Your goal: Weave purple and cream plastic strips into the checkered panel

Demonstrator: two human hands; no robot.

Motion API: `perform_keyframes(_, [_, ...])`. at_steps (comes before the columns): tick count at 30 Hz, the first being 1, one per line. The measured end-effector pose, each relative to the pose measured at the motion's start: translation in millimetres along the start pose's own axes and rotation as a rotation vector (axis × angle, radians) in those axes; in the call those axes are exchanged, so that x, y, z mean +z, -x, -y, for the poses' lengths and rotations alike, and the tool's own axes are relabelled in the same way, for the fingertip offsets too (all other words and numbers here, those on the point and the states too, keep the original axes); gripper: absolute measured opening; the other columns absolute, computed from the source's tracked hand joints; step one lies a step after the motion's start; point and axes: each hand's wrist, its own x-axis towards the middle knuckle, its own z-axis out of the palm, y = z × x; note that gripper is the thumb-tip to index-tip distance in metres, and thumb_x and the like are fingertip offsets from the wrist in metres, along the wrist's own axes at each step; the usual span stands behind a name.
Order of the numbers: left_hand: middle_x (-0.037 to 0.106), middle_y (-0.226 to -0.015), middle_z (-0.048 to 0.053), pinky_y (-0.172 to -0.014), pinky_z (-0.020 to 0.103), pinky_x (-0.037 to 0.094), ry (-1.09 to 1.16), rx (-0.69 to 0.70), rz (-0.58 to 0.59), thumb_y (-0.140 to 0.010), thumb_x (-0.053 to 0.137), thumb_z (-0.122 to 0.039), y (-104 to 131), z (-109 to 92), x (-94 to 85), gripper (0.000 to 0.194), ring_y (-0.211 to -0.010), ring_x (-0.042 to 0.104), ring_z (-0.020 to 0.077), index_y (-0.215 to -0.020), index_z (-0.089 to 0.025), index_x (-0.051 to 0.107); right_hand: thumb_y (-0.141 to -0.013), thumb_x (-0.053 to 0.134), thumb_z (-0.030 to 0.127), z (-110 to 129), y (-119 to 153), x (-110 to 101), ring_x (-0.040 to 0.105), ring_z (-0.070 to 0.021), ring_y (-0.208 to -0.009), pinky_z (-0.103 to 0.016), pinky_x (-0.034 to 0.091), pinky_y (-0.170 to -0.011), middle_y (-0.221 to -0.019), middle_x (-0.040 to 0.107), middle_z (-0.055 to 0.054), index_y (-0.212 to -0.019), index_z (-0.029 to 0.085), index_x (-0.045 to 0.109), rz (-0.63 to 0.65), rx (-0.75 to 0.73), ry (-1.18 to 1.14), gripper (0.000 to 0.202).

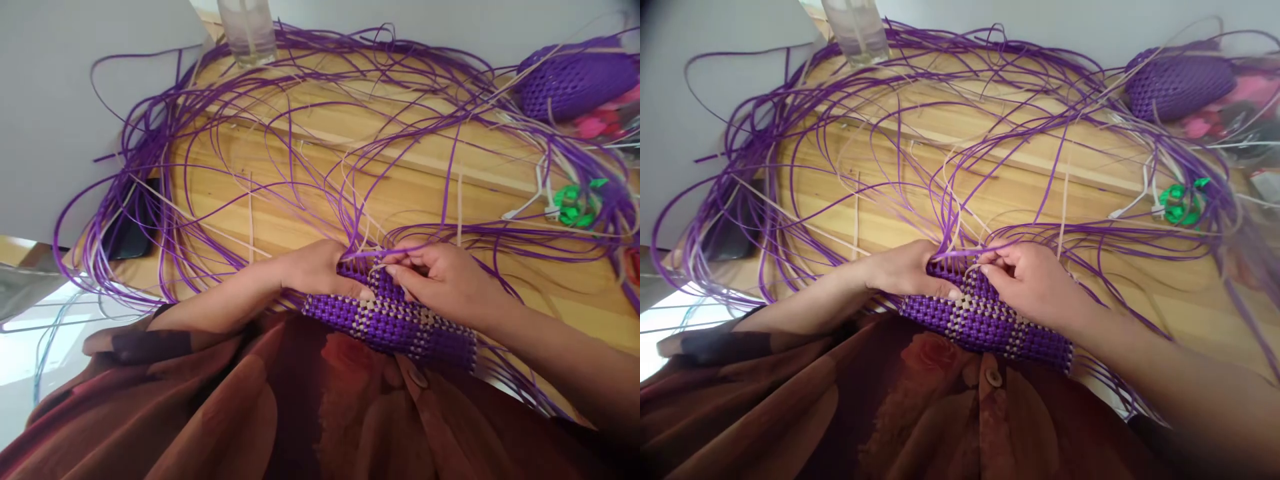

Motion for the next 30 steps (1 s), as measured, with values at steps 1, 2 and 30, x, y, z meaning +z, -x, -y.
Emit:
perform_keyframes(1, [0.07,-0.078,0.0,-0.072,0.024,0.047,0.076,-0.045,0.06,-0.063,0.083,-0.032,-1,2,1.1,0.032,-0.076,0.063,0.0157,-0.088,-0.014,0.073,-0.088,0.058,0.031,0,2,1,0.054,-0.0097,-0.048,-0.021,0.038,-0.046,-0.06,0.063,0.003,-0.087,0.019,0.067,0.001,0.006,-0.068,0.015])
perform_keyframes(2, [0.071,-0.083,0.002,-0.074,0.025,0.048,0.192,-0.077,0.097,-0.066,0.081,-0.031,-2,5,2.7,0.032,-0.076,0.063,0.015,-0.092,-0.015,0.073,-0.089,0.058,0.032,0,4,2,0.055,-0.0098,-0.049,-0.021,0.039,-0.046,-0.061,0.063,0.002,-0.088,0.019,0.067,0.002,0.012,-0.131,0.016])
perform_keyframes(30, [0.07,-0.073,0.0,-0.074,0.027,0.049,0.284,-0.065,-0.137,-0.054,0.085,-0.016,-9,6,14.1,0.027,-0.066,0.061,0.0115,-0.078,-0.012,0.072,-0.093,0.055,0.027,-3,5,12,0.063,-0.0182,-0.078,-0.031,0.044,-0.07,-0.083,0.069,-0.004,-0.086,0.02,0.07,-0.297,-0.44,0.512,0.017])
